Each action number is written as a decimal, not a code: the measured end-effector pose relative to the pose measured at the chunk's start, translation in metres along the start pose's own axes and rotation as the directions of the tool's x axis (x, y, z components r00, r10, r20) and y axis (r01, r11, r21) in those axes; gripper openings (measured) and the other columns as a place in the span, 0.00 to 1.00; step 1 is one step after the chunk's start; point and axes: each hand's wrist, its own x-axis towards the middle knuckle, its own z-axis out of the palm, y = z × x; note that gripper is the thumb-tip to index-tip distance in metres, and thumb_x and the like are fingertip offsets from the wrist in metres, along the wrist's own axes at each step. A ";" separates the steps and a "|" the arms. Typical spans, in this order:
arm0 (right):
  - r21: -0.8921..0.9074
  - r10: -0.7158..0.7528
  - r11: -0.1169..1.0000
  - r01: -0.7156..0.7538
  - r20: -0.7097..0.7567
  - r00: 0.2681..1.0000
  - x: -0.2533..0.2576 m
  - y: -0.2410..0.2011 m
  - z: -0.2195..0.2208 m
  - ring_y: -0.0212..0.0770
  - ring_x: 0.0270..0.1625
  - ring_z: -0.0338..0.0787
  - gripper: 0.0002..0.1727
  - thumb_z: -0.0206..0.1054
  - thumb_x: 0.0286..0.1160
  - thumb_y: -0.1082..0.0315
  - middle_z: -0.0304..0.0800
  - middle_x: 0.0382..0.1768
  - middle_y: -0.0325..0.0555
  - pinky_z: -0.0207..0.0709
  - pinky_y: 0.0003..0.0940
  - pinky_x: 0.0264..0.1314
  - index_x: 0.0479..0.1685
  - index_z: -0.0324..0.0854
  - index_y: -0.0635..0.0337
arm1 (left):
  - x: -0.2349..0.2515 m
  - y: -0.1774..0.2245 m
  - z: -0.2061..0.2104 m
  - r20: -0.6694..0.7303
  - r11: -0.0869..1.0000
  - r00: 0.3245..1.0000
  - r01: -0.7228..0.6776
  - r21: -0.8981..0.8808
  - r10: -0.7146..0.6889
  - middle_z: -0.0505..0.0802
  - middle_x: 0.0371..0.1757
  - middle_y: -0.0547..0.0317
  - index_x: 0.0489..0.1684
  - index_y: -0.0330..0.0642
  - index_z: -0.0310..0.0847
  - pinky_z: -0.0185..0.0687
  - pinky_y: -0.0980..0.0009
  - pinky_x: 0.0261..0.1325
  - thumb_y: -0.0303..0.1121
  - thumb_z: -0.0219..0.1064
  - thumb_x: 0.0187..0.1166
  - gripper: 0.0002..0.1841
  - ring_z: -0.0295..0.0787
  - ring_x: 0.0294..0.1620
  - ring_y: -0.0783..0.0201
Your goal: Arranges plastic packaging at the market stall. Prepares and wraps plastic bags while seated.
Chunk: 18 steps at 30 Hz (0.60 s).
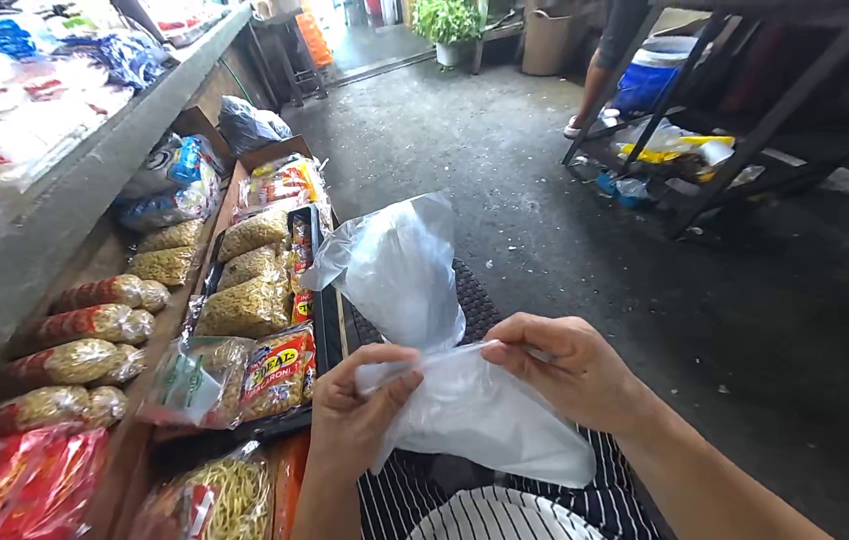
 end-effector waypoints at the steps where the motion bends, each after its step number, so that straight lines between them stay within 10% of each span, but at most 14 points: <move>1: -0.019 -0.013 1.000 0.013 0.002 1.000 0.001 0.001 -0.001 0.16 0.44 0.86 0.16 0.63 0.87 0.62 0.92 0.38 0.39 0.79 0.10 0.49 0.41 0.89 0.66 | 0.001 -0.003 -0.001 -0.001 1.000 1.000 -0.015 -0.012 0.015 0.96 0.49 0.72 0.51 0.52 0.92 0.89 0.81 0.54 0.31 0.73 0.77 0.09 0.92 0.48 0.78; 5: -0.026 -0.007 1.000 0.006 -0.039 0.999 0.005 0.004 0.004 0.19 0.46 0.85 0.11 0.67 0.83 0.64 0.89 0.41 0.37 0.80 0.12 0.53 0.48 0.89 0.64 | 0.005 -0.007 -0.002 0.004 0.988 1.000 0.010 -0.155 -0.009 0.96 0.51 0.62 0.45 0.49 0.89 0.88 0.77 0.56 0.28 0.75 0.73 0.07 0.93 0.53 0.71; 10: -0.088 -0.025 0.996 0.022 -0.029 0.999 0.008 0.011 0.010 0.14 0.37 0.85 0.15 0.64 0.86 0.60 0.91 0.32 0.36 0.77 0.07 0.44 0.40 0.87 0.63 | 0.005 -0.008 0.001 -0.020 0.994 0.997 0.069 -0.083 -0.071 0.96 0.43 0.74 0.48 0.53 0.91 0.87 0.83 0.47 0.33 0.73 0.77 0.07 0.91 0.41 0.82; 14: -0.147 -0.028 0.989 0.019 -0.056 0.998 0.008 0.018 0.011 0.11 0.35 0.84 0.16 0.62 0.86 0.59 0.92 0.31 0.35 0.75 0.05 0.42 0.41 0.90 0.61 | 0.006 -0.014 -0.005 0.091 0.987 0.996 0.026 -0.161 -0.011 0.95 0.51 0.70 0.48 0.55 0.90 0.85 0.79 0.59 0.36 0.73 0.78 0.06 0.90 0.53 0.77; 18: -0.172 -0.075 0.984 0.057 -0.104 0.992 0.008 0.025 0.011 0.11 0.34 0.83 0.15 0.63 0.86 0.59 0.92 0.30 0.35 0.75 0.05 0.40 0.43 0.91 0.60 | 0.005 -0.015 -0.004 0.070 0.981 0.993 0.106 -0.161 -0.096 0.94 0.37 0.72 0.46 0.52 0.88 0.85 0.85 0.41 0.35 0.74 0.77 0.05 0.88 0.34 0.83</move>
